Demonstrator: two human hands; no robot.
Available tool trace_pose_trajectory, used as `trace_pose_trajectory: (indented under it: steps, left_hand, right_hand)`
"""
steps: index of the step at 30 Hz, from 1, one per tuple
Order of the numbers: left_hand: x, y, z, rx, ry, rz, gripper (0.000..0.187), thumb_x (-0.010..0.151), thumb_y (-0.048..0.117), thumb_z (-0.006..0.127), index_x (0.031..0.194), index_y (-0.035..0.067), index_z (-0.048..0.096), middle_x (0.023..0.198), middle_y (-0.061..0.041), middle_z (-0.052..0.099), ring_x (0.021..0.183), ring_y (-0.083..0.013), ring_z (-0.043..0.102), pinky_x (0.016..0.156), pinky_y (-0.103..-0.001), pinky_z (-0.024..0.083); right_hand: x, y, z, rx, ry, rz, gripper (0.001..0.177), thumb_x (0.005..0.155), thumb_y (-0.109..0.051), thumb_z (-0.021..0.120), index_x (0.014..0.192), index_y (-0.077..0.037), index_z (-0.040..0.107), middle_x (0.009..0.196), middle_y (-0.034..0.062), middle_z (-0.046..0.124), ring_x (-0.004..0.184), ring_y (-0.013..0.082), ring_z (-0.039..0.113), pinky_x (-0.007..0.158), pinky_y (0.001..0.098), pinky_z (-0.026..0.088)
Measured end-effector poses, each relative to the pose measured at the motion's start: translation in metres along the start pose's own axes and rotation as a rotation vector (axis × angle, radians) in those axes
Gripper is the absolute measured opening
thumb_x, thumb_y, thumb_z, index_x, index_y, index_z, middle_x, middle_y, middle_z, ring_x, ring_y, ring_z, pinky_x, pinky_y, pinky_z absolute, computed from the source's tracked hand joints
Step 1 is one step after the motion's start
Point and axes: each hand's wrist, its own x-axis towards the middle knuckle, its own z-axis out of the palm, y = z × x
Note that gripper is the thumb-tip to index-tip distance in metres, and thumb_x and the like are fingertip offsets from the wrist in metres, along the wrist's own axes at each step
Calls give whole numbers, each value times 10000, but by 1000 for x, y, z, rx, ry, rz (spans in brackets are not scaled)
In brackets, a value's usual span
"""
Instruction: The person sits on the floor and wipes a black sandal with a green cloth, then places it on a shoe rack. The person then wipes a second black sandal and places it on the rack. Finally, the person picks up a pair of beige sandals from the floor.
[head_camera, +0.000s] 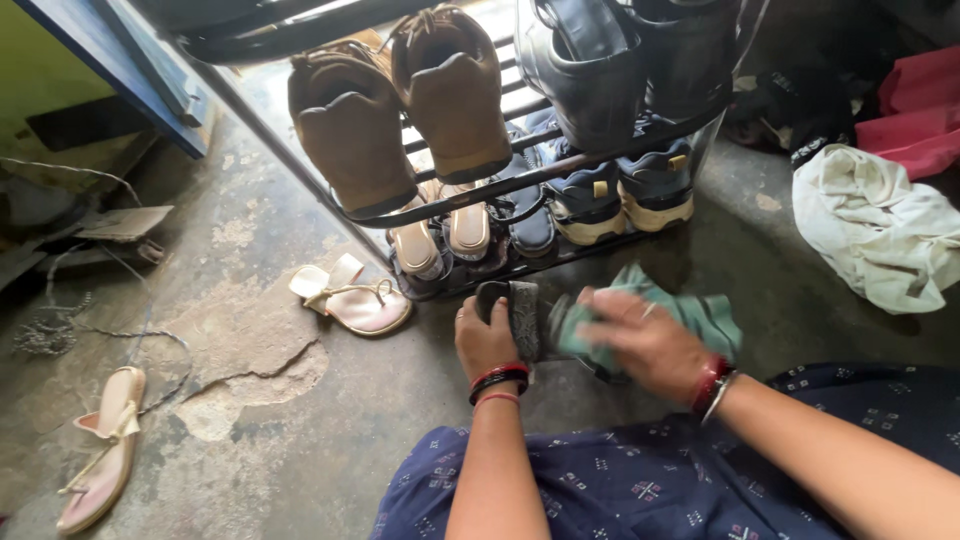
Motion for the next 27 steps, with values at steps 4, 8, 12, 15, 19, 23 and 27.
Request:
trace_pose_trajectory:
  steps: [4,8,12,15,19,23,27]
  left_hand:
    - [-4,3,-13,-1,19,-29,310,875,278,715,1073,41,688,1034,-169,697,978,-380,682,845,-457,520]
    - [-3,-13,-16,78,119,39,318,886,271,726,1078,21,684,1036,-203,692,986,-413,655,844,-484,499]
    - [12,-22,-26,-4,140,-79,279,886,280,720,1019,36,699,971,-187,727,915,-385,687,831,-471,508]
    - [8,-19,-21,-130,104,-99,288,863,298,723,995,46,684,898,-158,734,826,-341,717,775,-441,538]
    - [1,-19,-13,-101,12,-153,304,866,323,738,978,47,674,857,-161,732,798,-329,714,770,-430,539]
    - [2,-23,-13,-81,-30,-159,290,860,320,728,988,64,681,873,-154,744,826,-323,727,788,-420,540]
    - [2,-22,-14,-53,-38,-161,290,876,324,710,989,59,680,887,-164,748,839,-339,732,796,-426,543]
  right_hand:
    - [-17,32,7,-278,-412,-101,432,724,-111,677,1136,-229,729,1477,8,526,1415,318,457,1046,441,426]
    - [-88,105,6,-505,-790,374,490,776,-82,634,1180,-352,698,1598,-128,435,1468,218,414,1119,366,429]
    - [-127,167,-8,235,-145,909,509,892,-187,624,1401,-197,641,1387,102,706,1250,307,703,1056,391,532]
    - [-118,168,-23,180,8,822,633,875,-374,700,1440,-137,542,1401,247,621,1238,418,635,1015,460,500]
    - [-103,128,-13,-553,-643,751,916,782,-553,794,1538,-296,345,1631,165,314,1293,385,563,1020,471,495]
    - [-112,145,5,-430,-603,921,703,836,-206,636,1511,-373,526,1358,153,672,1208,364,686,1029,430,557]
    - [-86,155,-28,84,14,924,642,762,-120,767,1383,-145,601,1294,174,693,1154,326,673,983,425,531]
